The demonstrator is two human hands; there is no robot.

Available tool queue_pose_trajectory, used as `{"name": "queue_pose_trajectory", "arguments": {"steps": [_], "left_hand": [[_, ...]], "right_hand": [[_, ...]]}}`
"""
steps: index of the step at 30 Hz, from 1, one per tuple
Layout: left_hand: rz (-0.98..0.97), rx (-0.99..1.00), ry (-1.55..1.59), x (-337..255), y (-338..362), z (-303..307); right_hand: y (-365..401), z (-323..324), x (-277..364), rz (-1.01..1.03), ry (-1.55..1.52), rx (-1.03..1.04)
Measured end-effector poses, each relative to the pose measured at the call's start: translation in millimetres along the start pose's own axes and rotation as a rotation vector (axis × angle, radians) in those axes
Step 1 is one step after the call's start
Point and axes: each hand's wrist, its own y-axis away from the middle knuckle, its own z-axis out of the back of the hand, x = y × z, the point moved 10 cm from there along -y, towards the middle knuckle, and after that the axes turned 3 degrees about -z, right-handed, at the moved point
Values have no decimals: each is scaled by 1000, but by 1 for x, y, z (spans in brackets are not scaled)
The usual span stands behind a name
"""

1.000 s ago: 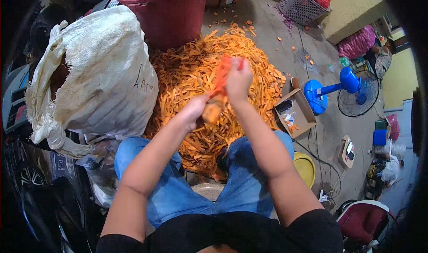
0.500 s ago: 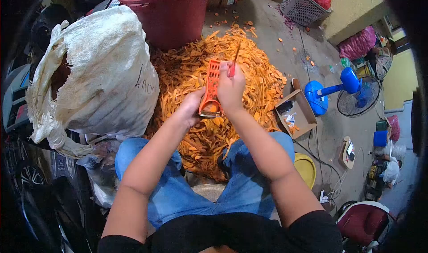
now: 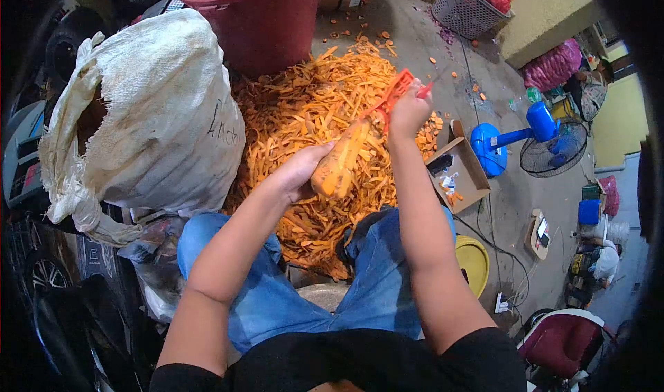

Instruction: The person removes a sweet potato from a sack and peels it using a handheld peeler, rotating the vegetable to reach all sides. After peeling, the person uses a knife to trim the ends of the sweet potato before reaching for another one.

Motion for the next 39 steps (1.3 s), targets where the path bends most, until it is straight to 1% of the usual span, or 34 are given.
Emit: {"name": "queue_pose_trajectory", "arguments": {"steps": [1, 2, 4, 5, 6, 7, 8, 10, 12, 13, 15, 16, 17, 18, 19, 21, 22, 23, 24, 25, 27, 29, 30, 32, 33, 34, 36, 37, 39], "left_hand": [[-10, 59, -101, -1, 3, 4], [-19, 119, -203, -2, 7, 5], [-18, 91, -277, -4, 15, 9], [-8, 48, -176, -3, 10, 17], [0, 5, -69, -2, 7, 21], [-7, -72, -44, -5, 6, 24], [-8, -71, -41, -5, 0, 25], [-55, -57, 145, -5, -14, 30], [-38, -42, 130, -6, -15, 29], [-46, -15, 135, -8, -15, 26], [-50, 8, 140, -9, -16, 26], [-36, 50, 112, -7, -16, 26], [-21, 94, 84, -5, -16, 25], [-21, 93, 84, -7, -14, 25], [-8, 106, 70, -8, -10, 22], [3, 122, 57, -8, -9, 18], [-9, 159, 122, -9, -9, 14], [-19, 196, 187, -10, -9, 11], [-20, 196, 188, -9, -11, 12], [-39, 229, 192, -11, -14, 10], [-57, 261, 194, -12, -16, 7], [-84, 52, 241, -9, -24, 23], [-80, 52, 240, -8, -23, 20], [-89, -18, 247, -8, -20, 19], [-81, -67, 278, -6, -22, 22], [-80, -66, 278, -5, -23, 23], [-78, 62, 144, -3, -21, 15], [-77, 62, 145, -1, -16, 12], [11, 46, -47, 8, -3, 2]], "right_hand": [[-4, 9, -4, -41, 30, -60], [-18, 12, -13, -44, 29, -61], [-49, 30, -58, -185, -53, -206], [-53, 22, -66, -208, -177, -147], [-47, 18, -61, -205, -180, -144], [-33, 2, -47, -175, -238, -37], [-17, -13, -32, -145, -294, 70], [24, -28, -3, -188, -224, 197], [64, -38, 26, -48, -327, 293], [63, -39, 23, -46, -328, 293], [65, -46, 25, 115, -130, 365], [56, -45, 24, 114, -129, 369], [35, -32, 23, 111, -167, 270], [18, -18, 22, 108, -205, 167], [9, -14, 22, 108, -204, 167], [-6, 0, 13, -7, -309, 82], [-6, -3, 9, -5, -309, 82], [-5, -14, -4, -56, -390, 133], [0, -24, -11, -107, -472, 184], [18, -28, 3, -104, -523, 227], [50, -47, 3, -226, -483, 397], [84, -47, 29, -207, -456, 488], [93, -46, 28, -209, -455, 484], [108, -52, 38, -38, -367, 572], [111, -55, 35, -20, -321, 596], [110, -56, 33, -21, -321, 595], [102, -52, 30, -10, -267, 530], [88, -43, 34, 143, -266, 390], [42, -31, 14, 146, -81, 152]]}}
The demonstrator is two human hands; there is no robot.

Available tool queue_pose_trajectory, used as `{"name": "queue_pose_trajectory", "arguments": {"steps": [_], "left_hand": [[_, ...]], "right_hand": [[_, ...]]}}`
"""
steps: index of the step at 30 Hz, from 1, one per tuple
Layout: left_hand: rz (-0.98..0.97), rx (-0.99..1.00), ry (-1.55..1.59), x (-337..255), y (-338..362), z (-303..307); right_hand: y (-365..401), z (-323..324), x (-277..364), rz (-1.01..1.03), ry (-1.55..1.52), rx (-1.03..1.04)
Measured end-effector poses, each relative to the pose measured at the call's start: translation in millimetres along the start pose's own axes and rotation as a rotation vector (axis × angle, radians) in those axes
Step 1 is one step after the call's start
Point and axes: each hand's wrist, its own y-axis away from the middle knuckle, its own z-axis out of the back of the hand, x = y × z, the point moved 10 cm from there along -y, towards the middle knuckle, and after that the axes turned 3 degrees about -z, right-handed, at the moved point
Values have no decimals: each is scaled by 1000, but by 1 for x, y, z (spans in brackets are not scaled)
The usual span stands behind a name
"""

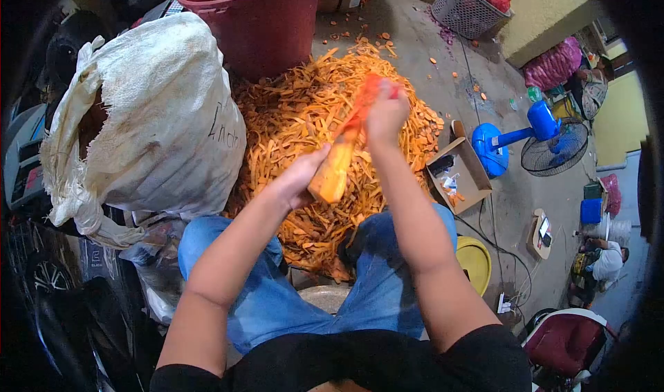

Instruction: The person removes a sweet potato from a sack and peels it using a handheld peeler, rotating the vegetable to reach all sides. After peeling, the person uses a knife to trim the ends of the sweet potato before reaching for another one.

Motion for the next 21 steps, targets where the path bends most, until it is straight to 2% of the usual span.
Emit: {"name": "queue_pose_trajectory", "arguments": {"steps": [4, 5, 7, 8, 10, 13, 15, 17, 18, 20, 21], "left_hand": [[30, 94, -150, -4, 14, -11], [28, 98, -153, -4, 12, -11], [44, -23, 101, -1, 4, 2], [25, -1, 94, -4, 3, 3], [-5, -17, 83, -10, -4, 11], [-76, -42, 148, -12, -17, 20], [-194, -168, 76, -23, -14, 29], [-178, -215, 33, -24, -8, 28], [-180, -143, -29, -25, -9, 22], [-136, -26, -218, -18, -10, 13], [-135, -25, -218, -16, -6, 9]], "right_hand": [[-55, 63, -31, -115, 39, -300], [-56, 65, -30, -112, 37, -304], [-50, 51, -43, -353, -256, -173], [-47, 38, -41, -312, -244, -120], [-4, 4, 4, -273, -444, 113], [41, -20, 16, -198, -387, 218], [64, -35, 35, -8, -95, 428], [59, -35, 25, -28, -95, 385], [53, -33, 19, -46, -97, 343], [23, -14, 28, 94, 61, 158], [-1, 2, 16, 109, 111, 25]]}}
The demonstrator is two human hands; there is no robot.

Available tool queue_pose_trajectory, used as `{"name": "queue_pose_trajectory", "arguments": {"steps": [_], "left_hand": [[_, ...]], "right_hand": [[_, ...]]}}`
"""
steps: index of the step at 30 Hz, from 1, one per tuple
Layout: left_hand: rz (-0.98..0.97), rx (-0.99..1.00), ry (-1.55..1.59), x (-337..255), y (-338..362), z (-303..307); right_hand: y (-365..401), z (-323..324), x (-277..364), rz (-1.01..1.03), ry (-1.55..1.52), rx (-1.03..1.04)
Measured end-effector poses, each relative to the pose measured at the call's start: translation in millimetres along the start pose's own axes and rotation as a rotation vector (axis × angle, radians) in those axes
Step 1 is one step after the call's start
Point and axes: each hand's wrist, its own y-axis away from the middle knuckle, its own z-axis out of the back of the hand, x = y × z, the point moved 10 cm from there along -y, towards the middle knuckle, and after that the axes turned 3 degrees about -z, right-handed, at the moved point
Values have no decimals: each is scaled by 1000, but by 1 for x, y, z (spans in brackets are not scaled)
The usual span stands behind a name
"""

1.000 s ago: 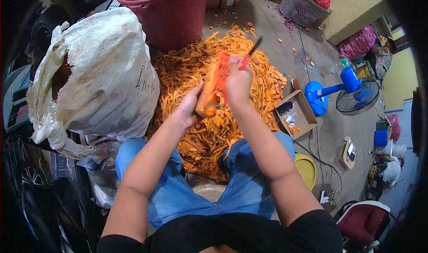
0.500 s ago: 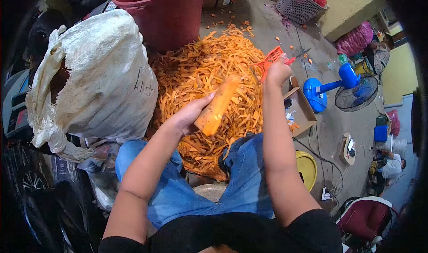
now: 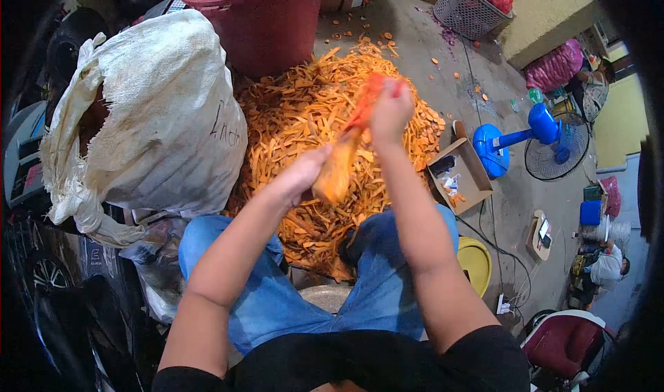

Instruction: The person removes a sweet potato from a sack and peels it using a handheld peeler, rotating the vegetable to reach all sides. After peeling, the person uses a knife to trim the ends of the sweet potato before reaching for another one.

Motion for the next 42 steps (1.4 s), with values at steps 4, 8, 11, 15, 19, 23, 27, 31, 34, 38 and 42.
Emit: {"name": "queue_pose_trajectory", "arguments": {"steps": [4, 8, 11, 15, 19, 23, 27, 31, 34, 38, 42], "left_hand": [[51, 15, 9, -2, 17, -13], [128, -32, 228, -3, 15, -6], [150, 20, 277, 6, 3, 4], [25, -133, 276, 1, -3, 19], [91, 31, 200, 8, 4, -3], [73, 33, 41, -3, 20, -17], [189, -9, 194, 9, 15, -6], [161, -12, 329, 12, 1, 4], [111, -4, 261, 8, 4, 7], [144, 13, 176, 7, 14, -7], [179, 55, 70, 12, 19, -11]], "right_hand": [[-41, 46, -35, -123, 56, -255], [-12, 17, -22, -451, -405, 3], [33, -14, 14, -222, -407, 209], [60, -31, 28, -138, -262, 402], [11, -4, -1, -8, -93, 5], [-46, 43, -68, -210, 48, -272], [-27, 26, -53, -464, -420, -94], [39, -14, 13, -337, -483, 191], [55, -28, 14, -230, -298, 347], [3, -4, -17, -62, -209, -11], [-42, 39, -57, -306, -114, -174]]}}
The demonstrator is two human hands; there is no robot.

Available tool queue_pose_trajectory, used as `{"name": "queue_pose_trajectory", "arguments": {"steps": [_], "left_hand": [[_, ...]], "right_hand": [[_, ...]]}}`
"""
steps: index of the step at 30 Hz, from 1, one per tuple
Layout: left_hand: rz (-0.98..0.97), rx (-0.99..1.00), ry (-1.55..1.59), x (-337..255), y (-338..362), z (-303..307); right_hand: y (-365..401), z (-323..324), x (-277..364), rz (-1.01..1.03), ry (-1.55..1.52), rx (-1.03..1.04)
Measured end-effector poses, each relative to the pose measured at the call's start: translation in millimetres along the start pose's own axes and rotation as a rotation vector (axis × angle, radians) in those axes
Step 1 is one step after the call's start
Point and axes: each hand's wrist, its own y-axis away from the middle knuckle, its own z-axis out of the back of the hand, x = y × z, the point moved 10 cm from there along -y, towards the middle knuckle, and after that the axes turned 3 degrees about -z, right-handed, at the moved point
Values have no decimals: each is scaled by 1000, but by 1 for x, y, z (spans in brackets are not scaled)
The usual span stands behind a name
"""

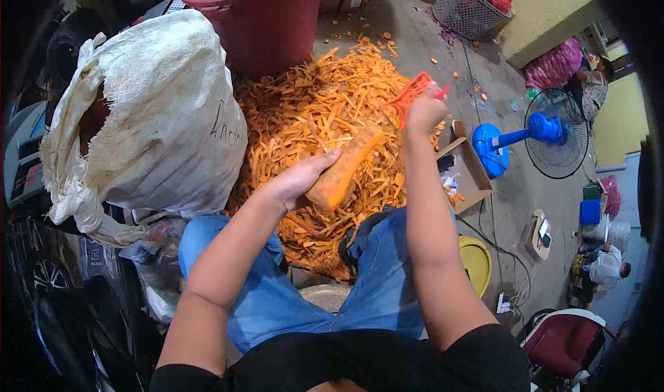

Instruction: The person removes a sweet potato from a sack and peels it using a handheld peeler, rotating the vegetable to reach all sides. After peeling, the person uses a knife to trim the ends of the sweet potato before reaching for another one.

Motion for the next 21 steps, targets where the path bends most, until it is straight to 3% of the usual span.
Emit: {"name": "queue_pose_trajectory", "arguments": {"steps": [2, 4, 6, 8, 12, 17, 20, 21], "left_hand": [[46, -18, 82, 5, 0, 0], [46, -60, 121, 4, -9, 9], [48, -110, 159, 4, -14, 20], [-5, -49, 200, -4, -18, 17], [-77, -179, 132, -16, -9, 19], [-3, 9, 2, -3, -4, 1], [2, 42, -57, -4, 1, -5], [-22, 14, 11, -7, 0, -1]], "right_hand": [[-5, 8, -13, -111, -24, -49], [27, -16, 7, -188, -268, 175], [79, -34, 39, -130, -390, 379], [113, -45, 47, 79, -278, 454], [131, -56, 34, 101, -1, 584], [43, -19, 33, 207, 56, 86], [2, 2, 15, 183, 50, -26], [-3, 4, 4, 55, -51, -19]]}}
